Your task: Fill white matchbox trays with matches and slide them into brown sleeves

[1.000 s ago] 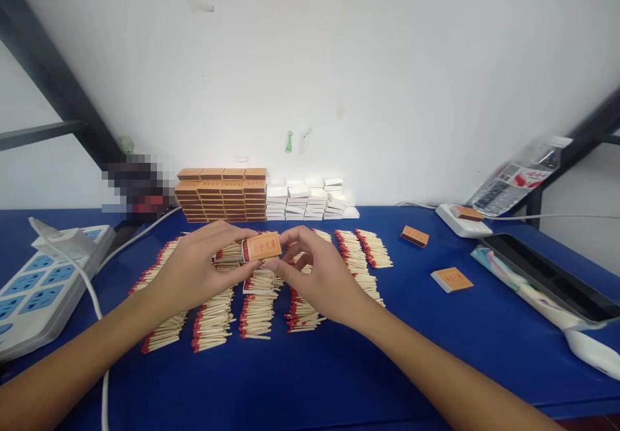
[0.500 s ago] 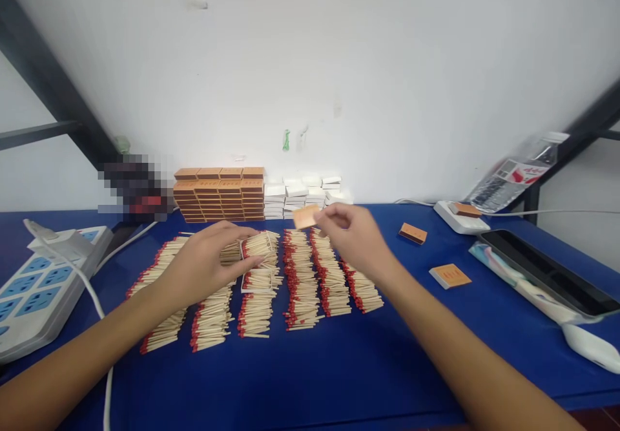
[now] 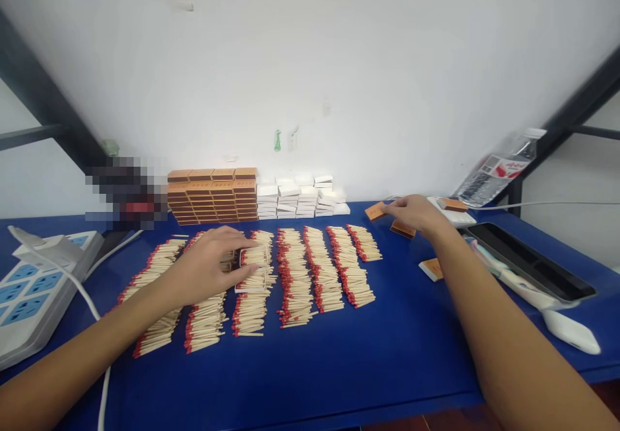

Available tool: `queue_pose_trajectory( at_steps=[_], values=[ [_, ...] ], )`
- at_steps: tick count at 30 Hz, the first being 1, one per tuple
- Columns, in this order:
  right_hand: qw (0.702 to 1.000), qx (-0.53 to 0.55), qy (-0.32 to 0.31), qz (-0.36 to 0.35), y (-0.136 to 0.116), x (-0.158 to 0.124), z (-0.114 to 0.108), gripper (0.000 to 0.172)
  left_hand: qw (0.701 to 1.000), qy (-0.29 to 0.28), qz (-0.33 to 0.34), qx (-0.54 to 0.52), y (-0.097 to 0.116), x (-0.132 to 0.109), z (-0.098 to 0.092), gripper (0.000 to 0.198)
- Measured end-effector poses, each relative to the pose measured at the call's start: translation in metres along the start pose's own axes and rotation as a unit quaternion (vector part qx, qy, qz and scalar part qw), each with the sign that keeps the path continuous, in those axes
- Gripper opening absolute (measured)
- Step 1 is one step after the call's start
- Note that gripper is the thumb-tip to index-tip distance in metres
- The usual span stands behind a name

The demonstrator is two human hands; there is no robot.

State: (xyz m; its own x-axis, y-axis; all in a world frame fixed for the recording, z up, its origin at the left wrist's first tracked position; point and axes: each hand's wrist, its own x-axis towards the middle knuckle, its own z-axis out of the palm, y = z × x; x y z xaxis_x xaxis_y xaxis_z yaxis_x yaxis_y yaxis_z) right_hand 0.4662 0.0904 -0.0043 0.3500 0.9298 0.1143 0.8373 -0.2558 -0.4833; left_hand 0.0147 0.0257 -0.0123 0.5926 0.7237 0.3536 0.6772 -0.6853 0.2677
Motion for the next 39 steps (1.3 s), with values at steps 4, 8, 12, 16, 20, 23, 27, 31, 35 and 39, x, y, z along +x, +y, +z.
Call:
queue_pose_trajectory(
  at_steps=[4, 8, 12, 16, 20, 23, 27, 31, 35, 39],
  values=[
    [0.996, -0.044, -0.071, 0.038, -0.006, 0.002, 0.01, 0.033, 1.0, -0.008, -0.001, -0.011, 0.003, 0.0, -0.002, 0.037],
    [0.992, -0.097, -0.066, 0.044, 0.004, 0.006, -0.001, 0.047, 1.0, 0.003, 0.011, -0.007, 0.004, 0.0, -0.003, 0.038],
    [0.987, -0.108, -0.107, 0.056, 0.024, 0.004, -0.02, 0.034, 1.0, 0.028, 0.013, 0.004, 0.002, 0.0, -0.004, 0.041],
    [0.98, -0.109, -0.156, 0.061, 0.035, 0.001, -0.029, 0.017, 0.999, 0.048, 0.018, 0.011, 0.002, 0.0, -0.008, 0.042],
    [0.986, -0.1, -0.128, 0.038, 0.034, -0.001, -0.04, 0.014, 0.997, 0.065, 0.031, 0.015, 0.003, -0.001, -0.011, 0.039],
    [0.994, -0.088, -0.062, 0.003, 0.019, -0.009, -0.048, 0.018, 0.996, 0.076, 0.041, 0.017, 0.003, -0.001, -0.011, 0.035],
    [0.982, 0.034, -0.001, -0.187, -0.033, -0.046, -0.031, 0.026, 0.993, 0.097, 0.058, 0.013, 0.008, -0.001, -0.011, 0.032],
    [0.918, 0.121, -0.11, -0.361, -0.098, -0.104, 0.009, 0.022, 0.99, 0.114, 0.088, 0.012, 0.015, -0.002, -0.01, 0.04],
    [0.883, 0.143, -0.143, -0.424, -0.132, -0.145, 0.032, 0.026, 0.984, 0.121, 0.132, 0.008, 0.021, -0.005, -0.009, 0.041],
    [0.874, 0.147, -0.137, -0.443, -0.132, -0.153, 0.036, 0.028, 0.983, 0.122, 0.137, 0.011, 0.023, -0.007, -0.008, 0.032]
  ],
)
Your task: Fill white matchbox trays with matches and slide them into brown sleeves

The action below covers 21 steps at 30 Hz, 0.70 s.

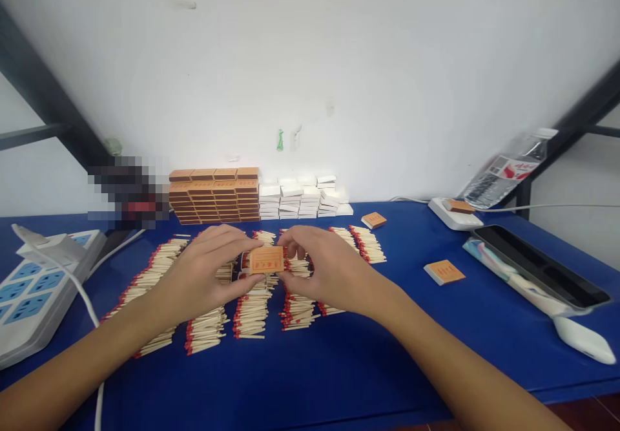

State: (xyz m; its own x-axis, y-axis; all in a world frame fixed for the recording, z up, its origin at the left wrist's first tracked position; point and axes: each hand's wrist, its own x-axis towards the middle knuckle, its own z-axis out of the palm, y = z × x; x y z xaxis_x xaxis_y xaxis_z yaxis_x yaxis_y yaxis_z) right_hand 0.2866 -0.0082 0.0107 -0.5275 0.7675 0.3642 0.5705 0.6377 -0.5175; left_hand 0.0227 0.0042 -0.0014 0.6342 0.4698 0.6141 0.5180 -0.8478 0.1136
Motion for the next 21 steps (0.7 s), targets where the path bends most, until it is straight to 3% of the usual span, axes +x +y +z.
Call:
queue_pose_trajectory(
  at_steps=[5, 11, 15, 21],
  values=[
    [0.996, 0.073, 0.017, 0.05, 0.008, -0.001, 0.004, 0.042, 1.0, 0.004, -0.024, -0.002, 0.0, 0.002, 0.0, 0.03],
    [0.967, 0.234, 0.01, 0.098, 0.0, 0.002, 0.013, 0.031, 0.999, 0.019, -0.039, -0.002, -0.001, 0.004, -0.002, 0.027],
    [0.961, 0.254, 0.018, 0.108, -0.005, 0.004, 0.018, 0.035, 0.999, 0.027, -0.021, -0.002, -0.001, 0.002, -0.001, 0.026],
    [0.956, 0.255, 0.07, 0.131, -0.001, 0.007, 0.018, 0.039, 0.999, 0.018, -0.009, 0.031, -0.007, -0.003, 0.002, 0.043]
  ],
)
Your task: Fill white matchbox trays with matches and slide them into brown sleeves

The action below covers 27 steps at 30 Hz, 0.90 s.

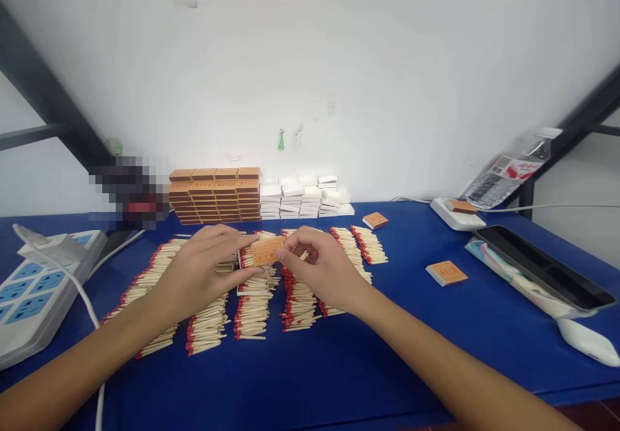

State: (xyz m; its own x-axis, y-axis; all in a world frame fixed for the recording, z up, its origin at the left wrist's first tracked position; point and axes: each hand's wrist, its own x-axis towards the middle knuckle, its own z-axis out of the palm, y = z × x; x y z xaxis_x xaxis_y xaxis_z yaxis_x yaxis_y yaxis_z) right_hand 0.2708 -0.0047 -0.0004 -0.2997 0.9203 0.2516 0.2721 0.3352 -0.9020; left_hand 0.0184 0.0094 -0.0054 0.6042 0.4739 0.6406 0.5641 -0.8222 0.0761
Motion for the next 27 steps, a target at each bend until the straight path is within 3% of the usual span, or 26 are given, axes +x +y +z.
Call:
queue_pose_trajectory(
  at_steps=[7, 11, 16, 22, 27],
  values=[
    [0.994, -0.03, 0.103, 0.02, 0.005, 0.01, -0.027, 0.038, 0.995, -0.008, -0.097, 0.033, -0.018, 0.004, 0.001, 0.05],
    [0.979, -0.076, 0.183, 0.041, 0.02, 0.019, -0.048, 0.036, 0.985, -0.085, -0.152, 0.001, -0.035, 0.014, 0.003, 0.048],
    [0.96, -0.152, 0.226, 0.057, 0.04, 0.026, -0.066, 0.034, 0.98, -0.145, -0.135, -0.033, -0.043, 0.019, 0.005, 0.033],
    [0.945, -0.217, 0.241, 0.04, 0.049, 0.03, -0.08, 0.03, 0.98, -0.148, -0.117, -0.056, -0.043, 0.018, 0.003, 0.032],
    [0.927, -0.244, 0.269, 0.095, 0.052, 0.033, -0.113, 0.034, 0.978, -0.158, -0.118, -0.068, -0.041, 0.018, 0.003, 0.034]
  ],
)
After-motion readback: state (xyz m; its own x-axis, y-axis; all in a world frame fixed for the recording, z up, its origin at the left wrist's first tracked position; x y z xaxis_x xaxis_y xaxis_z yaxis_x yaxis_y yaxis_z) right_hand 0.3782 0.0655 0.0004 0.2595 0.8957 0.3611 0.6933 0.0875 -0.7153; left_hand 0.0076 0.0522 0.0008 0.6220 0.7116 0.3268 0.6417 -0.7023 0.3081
